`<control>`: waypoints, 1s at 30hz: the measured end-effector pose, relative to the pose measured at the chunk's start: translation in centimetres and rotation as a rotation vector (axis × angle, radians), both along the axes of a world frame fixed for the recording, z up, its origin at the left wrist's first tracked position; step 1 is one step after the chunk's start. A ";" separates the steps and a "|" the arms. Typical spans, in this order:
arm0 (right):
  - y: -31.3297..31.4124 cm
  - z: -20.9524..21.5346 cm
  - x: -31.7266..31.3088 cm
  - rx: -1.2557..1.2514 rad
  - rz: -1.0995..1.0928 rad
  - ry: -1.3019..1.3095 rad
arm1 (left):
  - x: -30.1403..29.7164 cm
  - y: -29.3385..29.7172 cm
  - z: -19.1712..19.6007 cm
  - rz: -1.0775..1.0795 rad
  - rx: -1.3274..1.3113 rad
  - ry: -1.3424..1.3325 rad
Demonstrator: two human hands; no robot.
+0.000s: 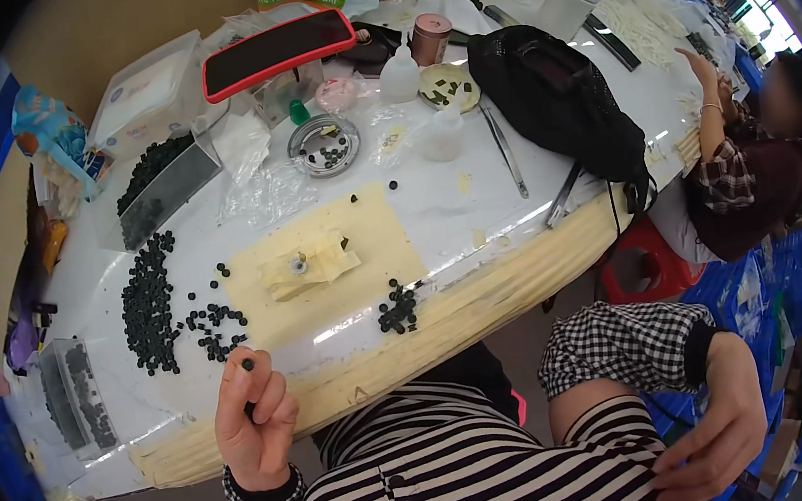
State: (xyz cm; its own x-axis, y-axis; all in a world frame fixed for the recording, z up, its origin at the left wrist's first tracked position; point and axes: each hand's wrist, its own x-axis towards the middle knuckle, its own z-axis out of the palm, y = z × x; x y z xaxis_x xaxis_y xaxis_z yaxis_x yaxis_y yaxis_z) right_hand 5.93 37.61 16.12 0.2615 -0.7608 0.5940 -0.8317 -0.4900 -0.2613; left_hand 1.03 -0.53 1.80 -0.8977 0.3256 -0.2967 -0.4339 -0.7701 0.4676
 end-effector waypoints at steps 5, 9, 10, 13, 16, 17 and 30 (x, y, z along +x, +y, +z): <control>-1.6 2.8 2.9 -0.081 0.020 0.361 | 0.0 -0.7 0.8 0.041 0.002 0.021; -3.4 5.4 3.4 -0.042 0.114 0.588 | 0.5 -1.3 1.0 0.093 0.010 0.028; -4.2 6.0 3.1 -0.028 0.153 0.611 | 0.7 -1.9 0.8 0.113 0.021 0.031; -3.7 7.8 0.9 0.020 0.207 0.557 | 0.8 -1.8 1.0 0.150 0.021 0.075; -2.0 7.3 -4.2 0.085 0.101 0.140 | 0.2 -1.2 1.1 0.151 0.042 0.085; -1.1 6.4 -5.6 0.179 -0.018 -0.200 | 0.4 -1.2 0.9 0.170 0.036 0.071; -0.6 -1.8 -7.0 0.355 -0.084 -0.790 | -1.3 0.2 1.9 0.035 -0.060 0.090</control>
State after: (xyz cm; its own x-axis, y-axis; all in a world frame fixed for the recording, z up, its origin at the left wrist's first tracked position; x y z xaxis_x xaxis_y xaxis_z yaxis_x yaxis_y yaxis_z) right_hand -1.04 36.97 14.34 -0.1926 -0.9337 0.3018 -0.3723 -0.2151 -0.9029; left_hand -0.30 -0.34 3.75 -0.9320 0.2782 -0.2322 -0.3617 -0.7535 0.5490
